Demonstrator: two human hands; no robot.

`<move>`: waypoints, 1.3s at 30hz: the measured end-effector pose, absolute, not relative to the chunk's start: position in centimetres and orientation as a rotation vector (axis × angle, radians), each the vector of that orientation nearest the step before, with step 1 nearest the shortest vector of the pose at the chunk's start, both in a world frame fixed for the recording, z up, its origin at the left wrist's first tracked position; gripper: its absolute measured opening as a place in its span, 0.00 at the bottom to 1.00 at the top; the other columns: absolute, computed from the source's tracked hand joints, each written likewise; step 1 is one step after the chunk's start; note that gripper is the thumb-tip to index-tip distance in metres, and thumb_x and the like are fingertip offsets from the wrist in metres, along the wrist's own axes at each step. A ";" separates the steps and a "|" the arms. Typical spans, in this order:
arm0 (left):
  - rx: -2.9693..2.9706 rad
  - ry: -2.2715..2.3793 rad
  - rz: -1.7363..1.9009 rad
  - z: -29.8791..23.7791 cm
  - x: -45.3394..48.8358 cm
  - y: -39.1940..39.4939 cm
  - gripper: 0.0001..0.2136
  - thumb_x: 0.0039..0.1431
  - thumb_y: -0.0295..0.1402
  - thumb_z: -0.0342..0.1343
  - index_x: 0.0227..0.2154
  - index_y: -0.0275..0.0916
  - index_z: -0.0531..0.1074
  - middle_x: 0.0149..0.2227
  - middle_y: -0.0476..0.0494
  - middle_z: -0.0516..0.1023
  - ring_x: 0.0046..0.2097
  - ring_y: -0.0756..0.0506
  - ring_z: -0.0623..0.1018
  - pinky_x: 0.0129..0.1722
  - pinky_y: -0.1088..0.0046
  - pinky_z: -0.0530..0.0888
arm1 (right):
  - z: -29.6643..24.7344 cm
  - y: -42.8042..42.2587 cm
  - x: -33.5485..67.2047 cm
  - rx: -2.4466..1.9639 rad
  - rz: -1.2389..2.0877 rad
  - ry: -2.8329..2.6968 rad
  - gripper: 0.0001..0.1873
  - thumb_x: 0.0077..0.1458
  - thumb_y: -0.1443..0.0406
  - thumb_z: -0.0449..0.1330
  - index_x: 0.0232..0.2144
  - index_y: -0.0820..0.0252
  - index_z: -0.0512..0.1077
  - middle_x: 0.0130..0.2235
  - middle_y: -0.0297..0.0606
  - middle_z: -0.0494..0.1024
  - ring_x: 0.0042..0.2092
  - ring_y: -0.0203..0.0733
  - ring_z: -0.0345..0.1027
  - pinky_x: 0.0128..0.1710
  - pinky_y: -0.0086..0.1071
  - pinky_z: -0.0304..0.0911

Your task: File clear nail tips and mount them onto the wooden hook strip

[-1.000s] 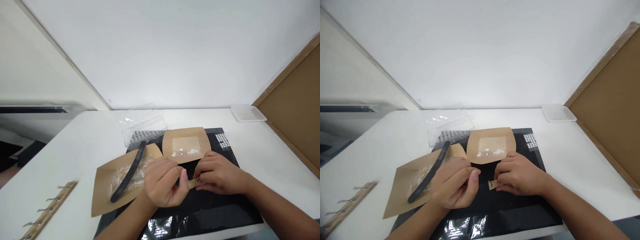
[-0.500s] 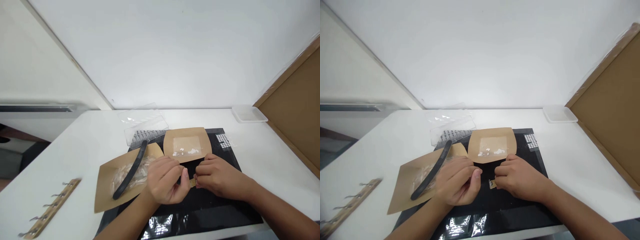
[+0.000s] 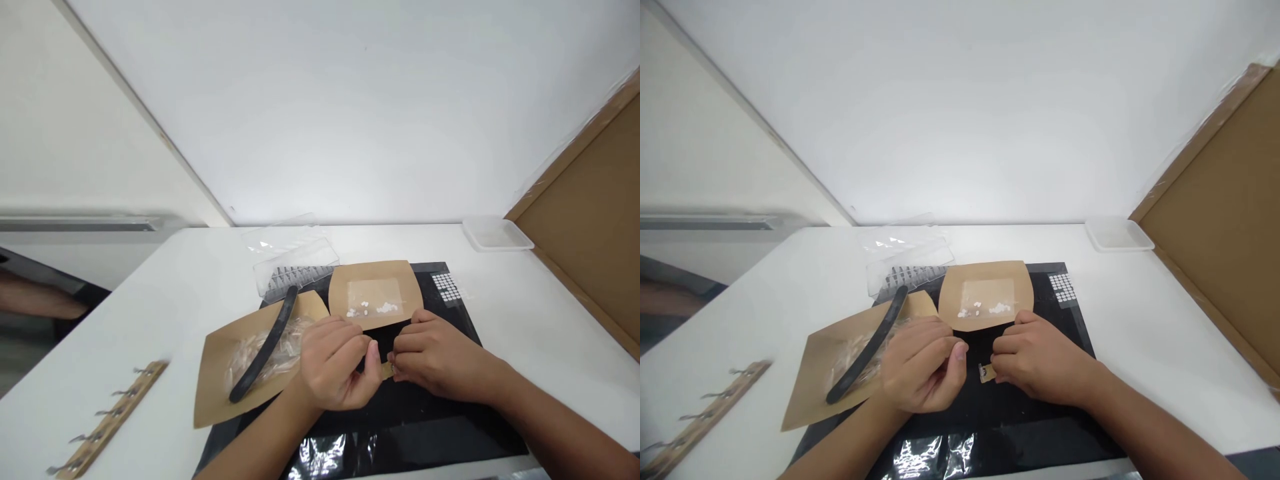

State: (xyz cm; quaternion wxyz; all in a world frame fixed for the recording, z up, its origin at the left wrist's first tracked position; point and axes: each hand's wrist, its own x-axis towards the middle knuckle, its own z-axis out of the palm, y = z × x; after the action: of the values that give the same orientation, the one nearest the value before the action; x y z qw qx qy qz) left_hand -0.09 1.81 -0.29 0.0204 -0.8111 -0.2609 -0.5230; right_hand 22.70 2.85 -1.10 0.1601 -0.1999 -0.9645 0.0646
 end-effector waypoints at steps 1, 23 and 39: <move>-2.513 -0.811 -1.615 -0.3 -0.1 1.8 0.11 0.58 0.17 0.55 0.26 0.40 0.68 0.19 0.52 0.67 0.22 0.50 0.63 0.24 0.68 0.58 | -1.1 2.8 22.7 -0.578 0.179 -2.751 0.15 0.73 0.64 0.59 0.30 0.58 0.72 0.29 0.29 0.77 0.32 0.36 0.65 0.38 0.36 0.48; -2.494 -0.740 -1.501 -0.9 0.5 1.1 0.13 0.58 0.21 0.56 0.21 0.41 0.64 0.18 0.53 0.66 0.21 0.50 0.63 0.24 0.69 0.59 | -1.6 3.0 23.0 -0.639 0.371 -2.677 0.11 0.65 0.57 0.67 0.36 0.57 0.72 0.38 0.32 0.79 0.38 0.38 0.70 0.44 0.36 0.54; -2.422 -1.919 -0.220 2.5 -9.2 0.2 0.12 0.68 0.36 0.54 0.33 0.41 0.80 0.35 0.43 0.81 0.35 0.41 0.80 0.30 0.69 0.68 | -1.4 4.3 23.4 -0.738 0.434 -2.548 0.12 0.71 0.57 0.63 0.38 0.57 0.79 0.36 0.33 0.85 0.40 0.37 0.77 0.48 0.37 0.53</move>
State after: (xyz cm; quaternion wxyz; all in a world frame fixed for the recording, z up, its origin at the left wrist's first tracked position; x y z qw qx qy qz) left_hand -9.20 0.19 2.47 0.0219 -0.7815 -0.6194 -0.0709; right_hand 23.40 4.32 -1.42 0.2250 -0.2675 -0.9236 0.1575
